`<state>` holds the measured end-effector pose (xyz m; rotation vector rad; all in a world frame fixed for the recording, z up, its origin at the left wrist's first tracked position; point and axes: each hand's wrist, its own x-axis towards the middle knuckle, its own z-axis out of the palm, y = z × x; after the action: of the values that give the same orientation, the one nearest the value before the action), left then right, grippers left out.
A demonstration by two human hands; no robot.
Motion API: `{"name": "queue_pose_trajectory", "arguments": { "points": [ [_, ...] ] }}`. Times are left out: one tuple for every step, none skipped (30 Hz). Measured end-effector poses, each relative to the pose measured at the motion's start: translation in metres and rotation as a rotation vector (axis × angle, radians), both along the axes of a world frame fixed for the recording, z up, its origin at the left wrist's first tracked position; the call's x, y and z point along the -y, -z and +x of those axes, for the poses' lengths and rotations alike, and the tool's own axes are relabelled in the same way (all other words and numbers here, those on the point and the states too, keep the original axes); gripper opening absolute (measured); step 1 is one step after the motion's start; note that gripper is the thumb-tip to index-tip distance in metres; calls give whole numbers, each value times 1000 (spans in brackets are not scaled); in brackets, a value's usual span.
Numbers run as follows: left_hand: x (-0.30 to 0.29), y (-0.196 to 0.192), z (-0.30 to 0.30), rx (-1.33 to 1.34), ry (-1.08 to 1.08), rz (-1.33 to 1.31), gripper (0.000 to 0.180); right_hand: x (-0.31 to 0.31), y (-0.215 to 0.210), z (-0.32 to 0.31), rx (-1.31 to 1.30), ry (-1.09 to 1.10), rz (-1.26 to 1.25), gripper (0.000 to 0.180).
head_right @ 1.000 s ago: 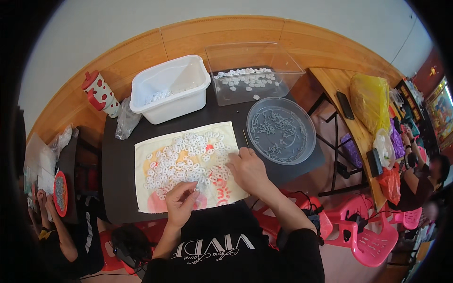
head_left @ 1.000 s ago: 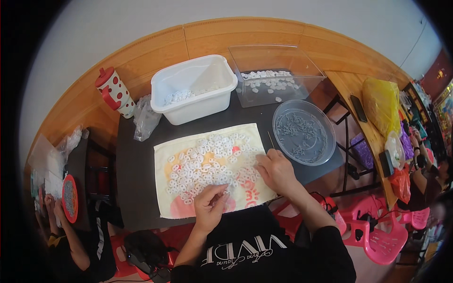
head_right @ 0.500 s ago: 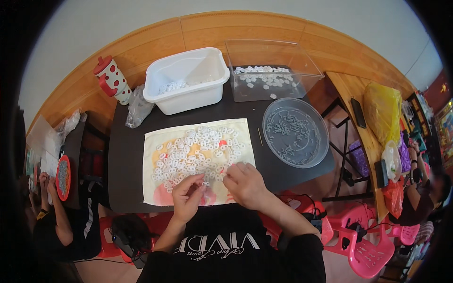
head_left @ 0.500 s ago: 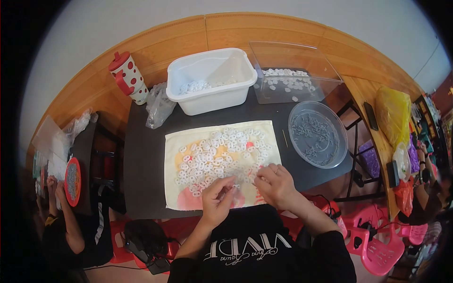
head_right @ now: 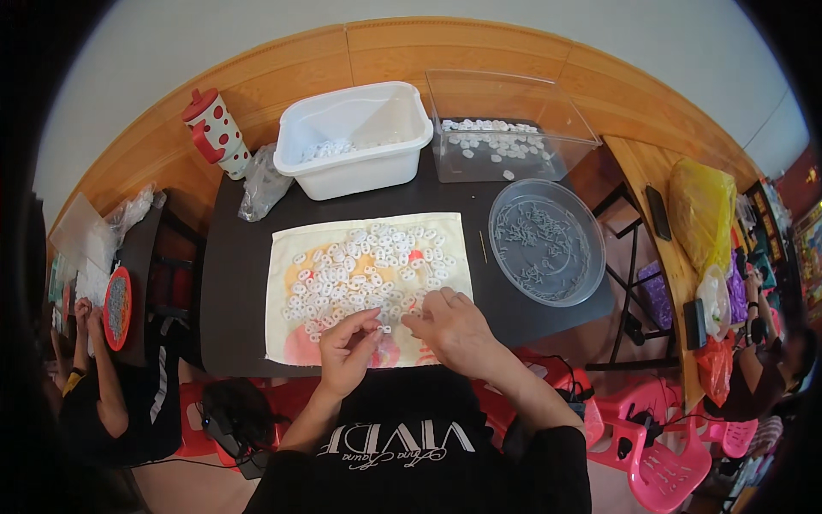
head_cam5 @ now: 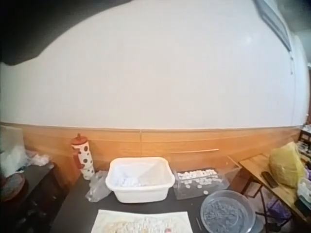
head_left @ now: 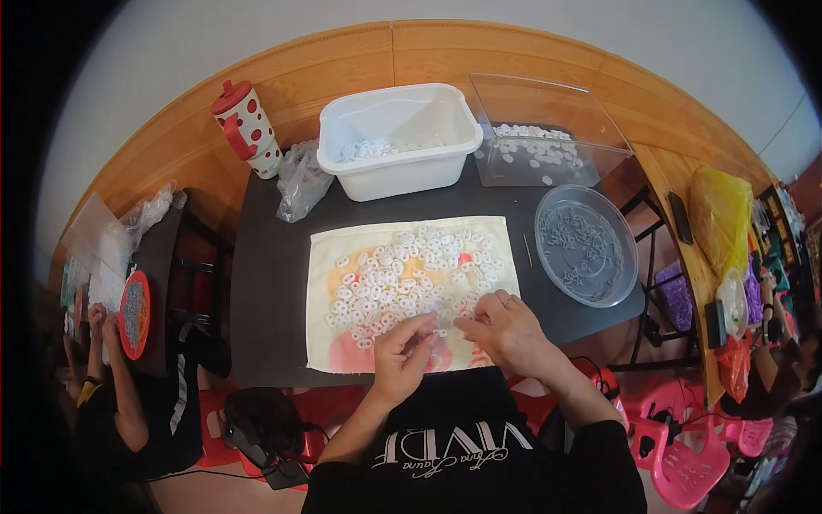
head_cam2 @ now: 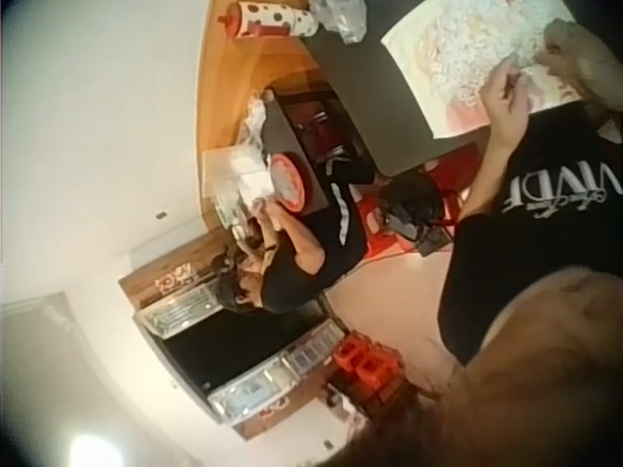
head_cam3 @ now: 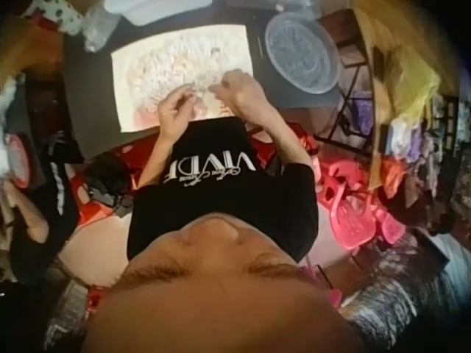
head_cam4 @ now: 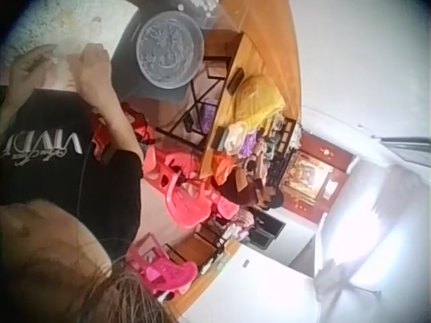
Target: Sorting and picking small white plastic components from a pile on a cloth into a plastic container.
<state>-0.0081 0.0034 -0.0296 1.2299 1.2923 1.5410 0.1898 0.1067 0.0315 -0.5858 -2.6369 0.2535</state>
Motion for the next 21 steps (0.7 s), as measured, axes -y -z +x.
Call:
{"name": "queue_pose_trajectory", "arguments": {
  "points": [
    [0,0,0,9,8,-4,36,0,0,0,-2,-7,1,30],
    [1,0,1,7,1,-4,36,-1,1,0,18,-10,8,29],
    [0,0,2,29,11,-10,37,-1,1,1,38,-6,16,27],
    [0,0,2,51,22,-16,37,-2,2,2,37,-6,17,27],
    [0,-2,1,50,22,-16,37,-3,3,2,21,-27,26,27],
    [1,-6,1,49,23,-24,37,-4,4,3,6,-48,35,26],
    [2,-8,1,48,24,-33,38,-5,7,5,6,-48,36,26],
    [1,-6,2,48,23,-33,38,-5,10,8,-40,-76,-35,24],
    [-1,-3,3,44,16,14,37,-4,13,9,-86,-106,-105,22],
    [-2,-2,3,39,8,61,36,-2,13,9,-85,-109,-104,22],
    [-2,-3,3,39,4,62,36,1,14,9,-232,-41,-314,19],
    [-2,-5,3,45,18,60,35,2,15,8,-378,30,-525,17],
    [-1,-6,3,50,32,58,35,2,15,6,-378,27,-526,17],
    [-1,-5,2,48,28,58,35,1,15,1,-501,63,-680,14],
    [-2,-2,1,58,60,60,37,1,14,-2,-626,104,-830,12],
    [-2,-2,0,68,91,62,40,2,16,-7,-629,105,-829,12],
    [-1,-4,1,66,93,63,40,3,19,-13,-638,88,-868,12],
    [0,-8,2,83,87,31,43,3,21,-18,-645,69,-908,12],
    [0,-10,2,100,81,0,46,3,22,-22,-647,67,-907,12],
    [-1,-10,2,98,81,2,46,3,22,-25,-633,57,-942,12],
    [-1,-9,2,106,95,-12,48,3,23,-28,-617,42,-978,12]
  ]
}}
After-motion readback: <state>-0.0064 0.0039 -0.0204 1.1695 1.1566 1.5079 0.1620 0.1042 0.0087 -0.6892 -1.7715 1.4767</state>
